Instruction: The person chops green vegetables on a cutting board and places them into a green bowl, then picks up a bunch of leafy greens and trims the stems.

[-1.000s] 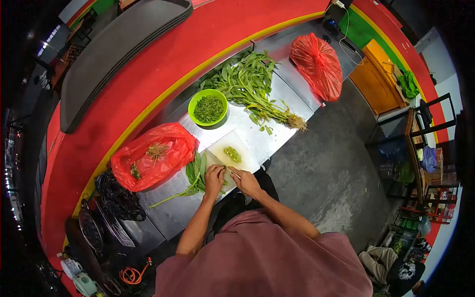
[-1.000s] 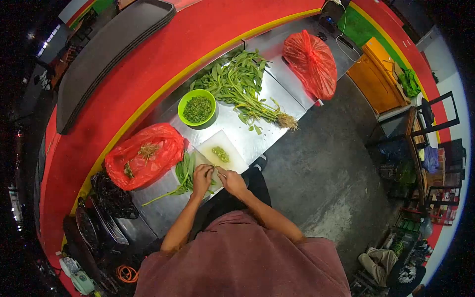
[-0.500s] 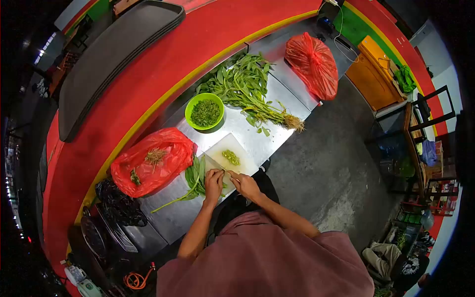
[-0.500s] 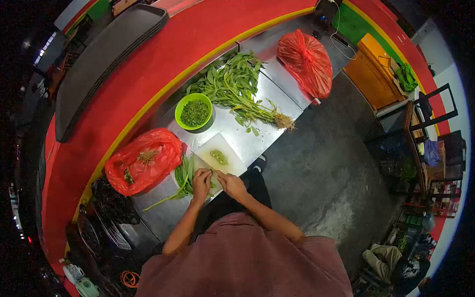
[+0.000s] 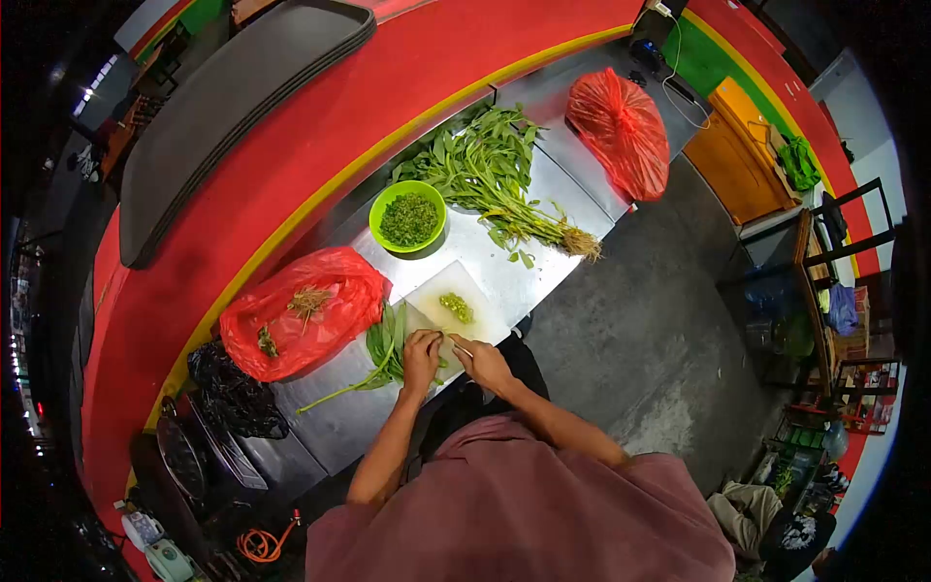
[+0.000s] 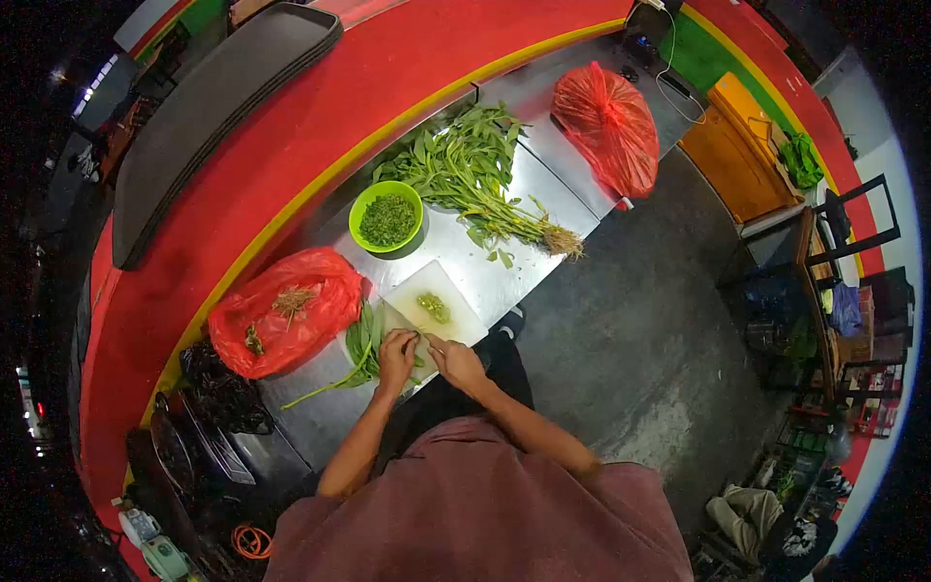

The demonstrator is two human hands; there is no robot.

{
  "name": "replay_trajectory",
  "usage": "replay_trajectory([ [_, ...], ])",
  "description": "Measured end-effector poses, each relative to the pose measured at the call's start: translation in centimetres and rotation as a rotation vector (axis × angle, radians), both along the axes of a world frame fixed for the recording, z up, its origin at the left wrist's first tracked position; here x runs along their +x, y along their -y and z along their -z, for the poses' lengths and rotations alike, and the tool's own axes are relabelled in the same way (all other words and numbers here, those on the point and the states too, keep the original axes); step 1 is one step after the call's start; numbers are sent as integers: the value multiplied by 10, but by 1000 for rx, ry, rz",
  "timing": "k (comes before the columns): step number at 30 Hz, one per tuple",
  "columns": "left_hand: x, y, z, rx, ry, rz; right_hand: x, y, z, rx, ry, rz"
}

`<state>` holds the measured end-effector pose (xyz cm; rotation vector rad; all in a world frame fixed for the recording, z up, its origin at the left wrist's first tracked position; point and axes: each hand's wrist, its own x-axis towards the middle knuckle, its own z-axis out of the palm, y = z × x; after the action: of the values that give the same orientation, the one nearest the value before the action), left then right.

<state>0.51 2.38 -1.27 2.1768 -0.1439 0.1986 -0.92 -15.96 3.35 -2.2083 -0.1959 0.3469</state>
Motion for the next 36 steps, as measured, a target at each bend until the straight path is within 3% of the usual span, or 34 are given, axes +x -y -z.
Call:
replay_trajectory([
  [22,-3,0,-3,53,28,-9,-22,16,0,16,-22,9],
  [30,-3,2,0,48,45,-24,-16,11,8,-72,120,-16],
  [32,-4,2,-4,87,51,-22,-16,11,6,-251,81,-73],
  [36,-4,1,5,47,21,-20,-20,11,18,-329,258,-89],
])
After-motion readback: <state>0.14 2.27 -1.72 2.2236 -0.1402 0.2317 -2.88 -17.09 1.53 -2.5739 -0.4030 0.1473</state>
